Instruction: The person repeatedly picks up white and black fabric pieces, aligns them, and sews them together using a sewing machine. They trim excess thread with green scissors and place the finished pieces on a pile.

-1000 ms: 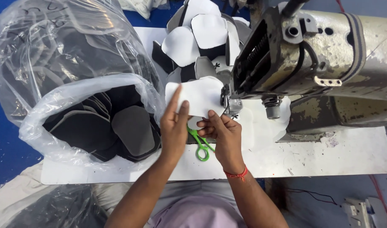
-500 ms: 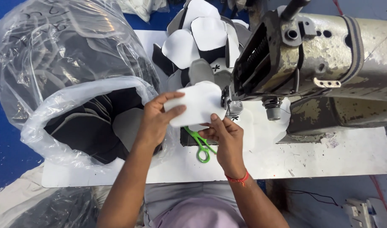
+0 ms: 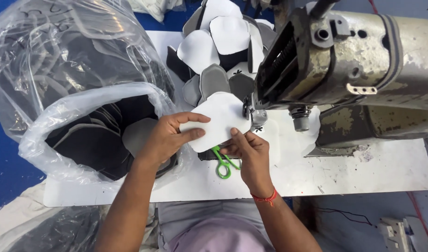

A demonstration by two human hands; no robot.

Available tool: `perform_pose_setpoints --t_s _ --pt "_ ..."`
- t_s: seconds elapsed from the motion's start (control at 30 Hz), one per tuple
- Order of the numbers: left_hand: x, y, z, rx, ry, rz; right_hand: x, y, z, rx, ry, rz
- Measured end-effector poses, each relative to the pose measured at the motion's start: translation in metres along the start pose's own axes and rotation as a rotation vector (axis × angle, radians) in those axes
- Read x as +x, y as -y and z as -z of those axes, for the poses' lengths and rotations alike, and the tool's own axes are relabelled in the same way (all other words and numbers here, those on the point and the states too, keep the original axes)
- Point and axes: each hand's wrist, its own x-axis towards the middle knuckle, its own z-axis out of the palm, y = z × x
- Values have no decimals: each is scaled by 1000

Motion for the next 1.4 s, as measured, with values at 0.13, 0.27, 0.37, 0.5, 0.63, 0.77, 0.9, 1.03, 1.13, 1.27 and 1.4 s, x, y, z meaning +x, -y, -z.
perform_pose_setpoints --t_s 0.13,0.27,0.37,0.5,0.63,0.77,0.9,1.03,1.13,1.27,1.4 --pt "1 -1 0 -44 1 46 1 4 -4 53 2 -16" --pt "1 -6 -3 -8 -34 25 2 6 -5 99 11 -3" --pt "1 -9 -7 -57 -36 29 0 9 -8 107 13 19" --pt "-2 -6 -10 -46 -57 53 -2 9 -6 99 11 43" --pt "1 -5 -9 -26 -59 45 -1 11 -7 66 7 72" --pt "-2 -1 -9 -24 -46 60 -3 14 -8 60 -4 56" --pt "-24 12 -30 48 -68 87 -4 11 6 22 -19 58" --pt "-49 31 -64 -94 -91 76 -12 12 23 -108 -37 93" --pt "-56 37 -77 -36 -139 38 -20 23 29 -246 -22 119" --pt "-58 49 -87 -16 -211 76 -42 57 50 -748 -120 361" --pt "-52 48 -93 -69 -208 0 -52 84 136 82 -255 535"
